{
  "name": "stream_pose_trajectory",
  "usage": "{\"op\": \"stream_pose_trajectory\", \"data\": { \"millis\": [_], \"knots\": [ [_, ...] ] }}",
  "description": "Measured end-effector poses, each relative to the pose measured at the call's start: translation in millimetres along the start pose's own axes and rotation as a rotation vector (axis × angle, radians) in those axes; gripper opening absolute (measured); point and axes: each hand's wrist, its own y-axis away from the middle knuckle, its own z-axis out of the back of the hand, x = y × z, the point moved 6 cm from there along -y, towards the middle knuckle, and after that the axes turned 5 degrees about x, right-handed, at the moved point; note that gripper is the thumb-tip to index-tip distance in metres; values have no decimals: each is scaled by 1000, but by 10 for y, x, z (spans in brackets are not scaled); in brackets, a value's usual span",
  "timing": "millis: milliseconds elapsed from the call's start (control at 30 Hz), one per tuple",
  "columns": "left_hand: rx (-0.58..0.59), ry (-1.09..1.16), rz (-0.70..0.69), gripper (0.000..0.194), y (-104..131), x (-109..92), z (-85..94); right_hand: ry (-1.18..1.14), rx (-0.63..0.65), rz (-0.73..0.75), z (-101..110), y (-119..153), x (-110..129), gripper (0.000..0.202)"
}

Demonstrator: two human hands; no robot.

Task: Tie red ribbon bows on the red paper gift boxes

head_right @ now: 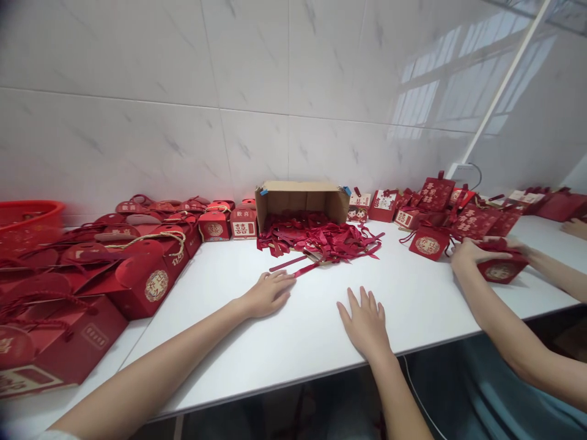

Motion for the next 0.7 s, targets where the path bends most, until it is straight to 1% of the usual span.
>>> {"op": "stream_pose_trajectory", "data": {
  "millis": [67, 133, 233, 300, 333, 400, 467, 500, 533, 567, 633, 667, 700],
  "knots": [
    [-15, -16, -19, 29, -39, -105, -2, -54, -48, 13, 24, 16, 8, 58],
    [-12, -29, -19, 27, -29, -223, -17, -136, -112, 101, 76, 62, 100, 59],
    [16, -53, -29, 22, 59, -465, -37, -268, -154, 368, 170, 206, 414, 56],
    [26, -61, -56, 22, 170, -674, -10, -357, -155, 525, 241, 329, 650, 48],
    [12, -56, -78, 22, 247, -788, 33, -407, -159, 591, 281, 390, 757, 40],
    [-62, -25, -128, 22, 450, -1001, 191, -508, -174, 702, 360, 509, 930, 27],
    [-177, 0, -157, 27, 725, -1128, 429, -584, -172, 770, 406, 612, 1029, 25],
    [-252, 5, -149, 34, 889, -1138, 572, -611, -156, 780, 407, 653, 1049, 26],
    [-336, -14, -106, 42, 1069, -1099, 724, -634, -133, 774, 394, 687, 1050, 27],
    [-456, -53, -39, 47, 1276, -1021, 891, -657, -111, 754, 370, 712, 1033, 27],
    [-757, -173, 181, 49, 1771, -773, 1217, -708, -95, 678, 307, 733, 958, 25],
    [-900, -263, 333, 50, 2042, -629, 1343, -732, -102, 627, 273, 729, 912, 23],
    [-1014, -355, 481, 53, 2302, -493, 1432, -755, -113, 573, 243, 714, 870, 22]
  ]
}}
